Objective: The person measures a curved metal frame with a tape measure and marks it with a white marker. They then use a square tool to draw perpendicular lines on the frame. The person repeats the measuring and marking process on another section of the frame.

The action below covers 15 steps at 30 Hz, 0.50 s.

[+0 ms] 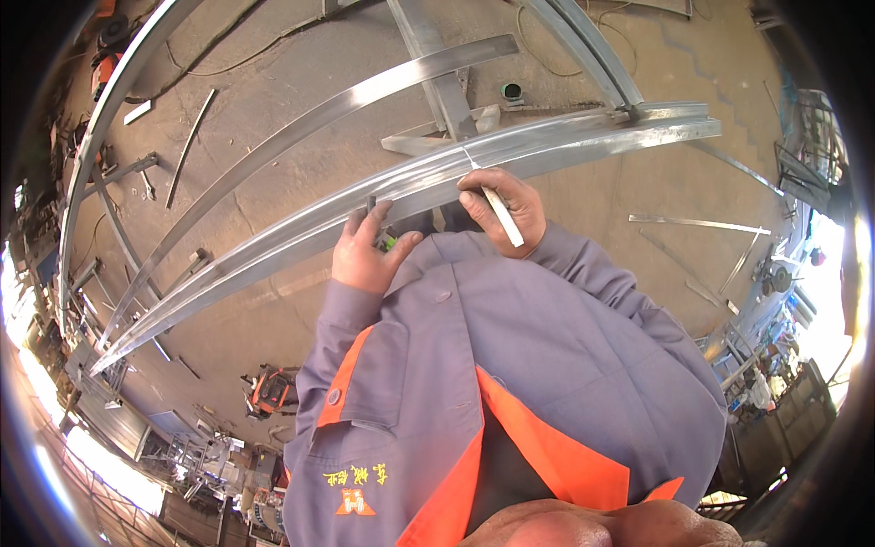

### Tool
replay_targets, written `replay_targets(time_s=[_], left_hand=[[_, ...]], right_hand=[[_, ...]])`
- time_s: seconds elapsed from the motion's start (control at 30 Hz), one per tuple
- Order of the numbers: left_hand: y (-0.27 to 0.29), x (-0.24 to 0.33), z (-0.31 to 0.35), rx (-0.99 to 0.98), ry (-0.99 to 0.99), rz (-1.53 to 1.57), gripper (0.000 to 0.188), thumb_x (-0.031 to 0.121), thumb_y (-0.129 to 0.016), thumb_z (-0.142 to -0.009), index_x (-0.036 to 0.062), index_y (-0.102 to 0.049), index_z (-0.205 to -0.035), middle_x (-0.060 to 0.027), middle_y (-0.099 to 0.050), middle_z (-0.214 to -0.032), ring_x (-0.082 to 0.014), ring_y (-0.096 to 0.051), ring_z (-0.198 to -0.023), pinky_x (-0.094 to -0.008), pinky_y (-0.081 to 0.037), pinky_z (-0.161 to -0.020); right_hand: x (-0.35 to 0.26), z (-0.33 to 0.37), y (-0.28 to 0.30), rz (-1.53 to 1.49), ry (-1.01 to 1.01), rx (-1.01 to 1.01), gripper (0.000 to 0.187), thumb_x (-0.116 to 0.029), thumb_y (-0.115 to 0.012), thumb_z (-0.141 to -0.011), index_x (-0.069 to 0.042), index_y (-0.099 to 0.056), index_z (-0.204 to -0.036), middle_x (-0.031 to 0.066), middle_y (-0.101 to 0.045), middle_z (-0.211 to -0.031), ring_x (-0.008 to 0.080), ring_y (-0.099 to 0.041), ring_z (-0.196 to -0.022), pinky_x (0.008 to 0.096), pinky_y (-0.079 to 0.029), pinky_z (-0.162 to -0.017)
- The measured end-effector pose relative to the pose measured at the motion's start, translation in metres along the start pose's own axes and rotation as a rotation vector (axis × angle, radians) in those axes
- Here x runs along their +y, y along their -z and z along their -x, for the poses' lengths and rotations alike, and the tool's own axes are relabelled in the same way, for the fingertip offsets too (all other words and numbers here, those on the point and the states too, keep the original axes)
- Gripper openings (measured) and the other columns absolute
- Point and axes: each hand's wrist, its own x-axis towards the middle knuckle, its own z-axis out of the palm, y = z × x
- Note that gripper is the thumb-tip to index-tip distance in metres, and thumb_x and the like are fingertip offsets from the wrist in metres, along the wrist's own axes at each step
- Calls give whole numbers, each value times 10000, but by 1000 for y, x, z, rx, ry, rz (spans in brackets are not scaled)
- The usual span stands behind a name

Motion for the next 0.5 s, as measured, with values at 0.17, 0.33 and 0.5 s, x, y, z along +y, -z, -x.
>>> replay_targets(time_s=[0.17,0.33,0.5], left_hand=[[19,-39,51,-40,-11,194,441,272,-794,-896,75,-694,-1278,-207,-694,-1166,-380,-708,-1006,-422,-579,-857],[29,-82,112,-57,-88,487,242,79,-630,-972,57,-726,-1194,-182,-728,-1128,-336,-717,-1009,-396,-568,-886],[49,-105,162,-96,-105,782,258,29,-552,-1007,17,-648,-1246,-135,-716,-1062,-246,-690,-1009,-359,-547,-909]], right_hand=[[-9,35,-58,-15,-116,-71,226,-160,-702,-998,-65,-680,-1202,121,-702,-1082,248,-682,-961,353,-544,-853],[-19,64,-124,369,234,-163,234,-208,-681,-1007,-61,-702,-1188,134,-684,-1115,309,-655,-1059,409,-527,-925],[-48,68,-177,202,56,-387,250,-198,-664,-1004,-53,-699,-1205,141,-677,-1112,326,-664,-1023,412,-539,-896]])
